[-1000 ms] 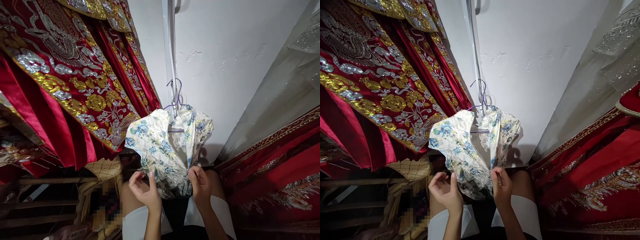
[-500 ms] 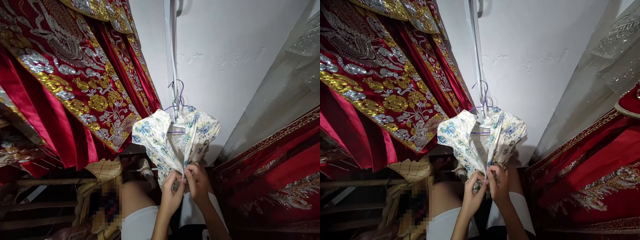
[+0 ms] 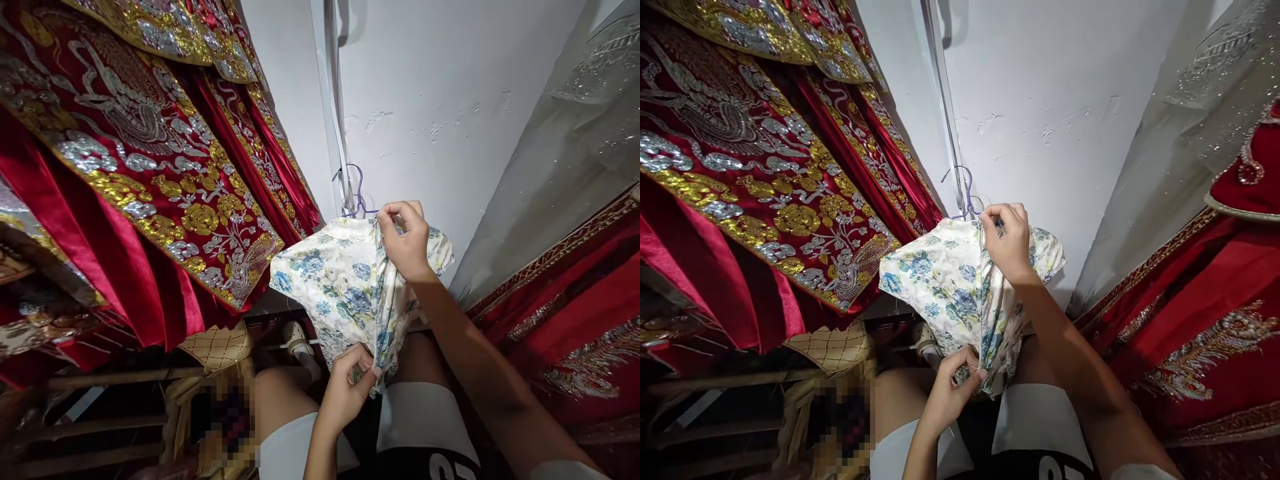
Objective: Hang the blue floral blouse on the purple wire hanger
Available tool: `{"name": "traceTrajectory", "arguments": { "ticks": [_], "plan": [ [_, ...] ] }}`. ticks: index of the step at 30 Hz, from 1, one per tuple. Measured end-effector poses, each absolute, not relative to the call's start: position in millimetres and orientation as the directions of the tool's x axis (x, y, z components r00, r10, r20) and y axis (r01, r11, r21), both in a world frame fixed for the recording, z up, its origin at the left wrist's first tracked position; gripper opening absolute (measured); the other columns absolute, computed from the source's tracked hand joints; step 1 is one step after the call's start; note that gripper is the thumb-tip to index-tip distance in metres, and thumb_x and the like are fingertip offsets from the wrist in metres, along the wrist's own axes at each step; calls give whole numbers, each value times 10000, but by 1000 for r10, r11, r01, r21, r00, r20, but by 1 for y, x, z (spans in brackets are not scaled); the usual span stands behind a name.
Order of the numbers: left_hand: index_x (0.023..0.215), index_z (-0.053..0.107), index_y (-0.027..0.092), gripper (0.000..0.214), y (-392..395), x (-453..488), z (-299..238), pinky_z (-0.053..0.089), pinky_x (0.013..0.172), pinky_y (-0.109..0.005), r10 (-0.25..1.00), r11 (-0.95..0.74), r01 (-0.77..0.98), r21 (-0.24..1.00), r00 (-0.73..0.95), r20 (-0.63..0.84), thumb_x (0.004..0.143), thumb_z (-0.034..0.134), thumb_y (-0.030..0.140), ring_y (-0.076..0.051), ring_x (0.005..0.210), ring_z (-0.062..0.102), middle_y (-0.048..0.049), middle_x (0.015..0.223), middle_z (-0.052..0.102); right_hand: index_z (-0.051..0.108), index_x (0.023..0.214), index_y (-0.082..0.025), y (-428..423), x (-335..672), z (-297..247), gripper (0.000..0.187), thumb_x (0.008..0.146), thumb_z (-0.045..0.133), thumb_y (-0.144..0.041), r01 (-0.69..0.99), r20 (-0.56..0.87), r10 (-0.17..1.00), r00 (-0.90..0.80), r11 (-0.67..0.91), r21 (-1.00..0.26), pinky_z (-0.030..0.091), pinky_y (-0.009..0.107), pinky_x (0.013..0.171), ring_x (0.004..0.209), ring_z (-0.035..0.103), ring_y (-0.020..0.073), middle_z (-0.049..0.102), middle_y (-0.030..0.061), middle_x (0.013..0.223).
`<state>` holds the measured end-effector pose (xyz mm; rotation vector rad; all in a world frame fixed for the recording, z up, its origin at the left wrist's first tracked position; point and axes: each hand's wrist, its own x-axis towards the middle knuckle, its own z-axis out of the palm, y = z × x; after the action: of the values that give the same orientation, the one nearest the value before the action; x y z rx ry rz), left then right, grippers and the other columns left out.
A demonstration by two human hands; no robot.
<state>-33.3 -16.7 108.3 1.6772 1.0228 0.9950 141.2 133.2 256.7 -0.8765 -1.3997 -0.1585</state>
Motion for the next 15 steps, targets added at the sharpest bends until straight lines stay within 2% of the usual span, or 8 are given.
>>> {"name": "traceTrajectory", "arguments": {
  "ticks": [3, 6, 8, 9, 11, 13, 15],
  "plan": [
    [786, 618, 194, 158, -6, -46, 125, 457, 761, -283, 899, -339, 267, 902, 376, 227, 923, 637, 269, -190, 817, 604, -41, 834, 647, 616, 838, -240, 116, 140, 259, 132, 962, 575, -258, 558, 905, 389, 172, 719, -415, 487, 368, 790, 867, 583, 226, 642, 32, 812],
    [968, 701, 200, 109, 17, -53, 161, 489, 798, -299, 843, -511, 248, 823, 333, 423, 952, 629, 281, -191, 837, 643, -53, 898, 699, 617, 834, -241, 101, 136, 253, 131, 960, 582, -232, 531, 913, 398, 94, 756, -384, 486, 382, 807, 860, 577, 232, 648, 30, 790],
    [1133, 695, 206, 202, 38, -51, 191, 501, 765, -297, 784, -619, 228, 751, 217, 581, 986, 587, 292, -170, 765, 630, -22, 823, 680, 619, 830, -245, 94, 134, 251, 133, 958, 585, -233, 535, 906, 419, 54, 754, -381, 486, 393, 812, 864, 573, 239, 651, 30, 782],
    [1229, 668, 212, 267, 50, -49, 206, 507, 762, -297, 750, -658, 247, 711, 143, 645, 986, 597, 300, -166, 769, 625, -18, 843, 677, 621, 828, -247, 92, 133, 251, 135, 959, 585, -238, 541, 902, 429, 43, 749, -382, 487, 398, 816, 868, 572, 242, 654, 31, 781],
    [1353, 608, 231, 353, 73, -42, 233, 514, 779, -307, 693, -701, 336, 629, 115, 711, 1011, 564, 307, -160, 796, 625, -35, 951, 699, 629, 825, -251, 90, 132, 252, 140, 959, 587, -251, 547, 901, 432, 31, 747, -377, 486, 404, 818, 867, 568, 244, 657, 30, 776],
    [1248, 659, 216, 265, 91, -34, 252, 512, 787, -301, 631, -750, 388, 535, 179, 755, 1024, 548, 304, -158, 832, 638, -49, 1006, 715, 645, 827, -250, 90, 133, 255, 148, 964, 590, -262, 550, 909, 416, 20, 755, -358, 482, 402, 813, 854, 561, 240, 663, 29, 771],
    [1030, 696, 183, 191, 101, -25, 264, 498, 767, -283, 579, -780, 429, 455, 221, 785, 1027, 547, 302, -152, 812, 631, -43, 927, 710, 669, 833, -248, 94, 137, 257, 157, 970, 599, -277, 562, 923, 385, 4, 763, -320, 477, 394, 800, 822, 553, 230, 677, 29, 768]
  ]
}}
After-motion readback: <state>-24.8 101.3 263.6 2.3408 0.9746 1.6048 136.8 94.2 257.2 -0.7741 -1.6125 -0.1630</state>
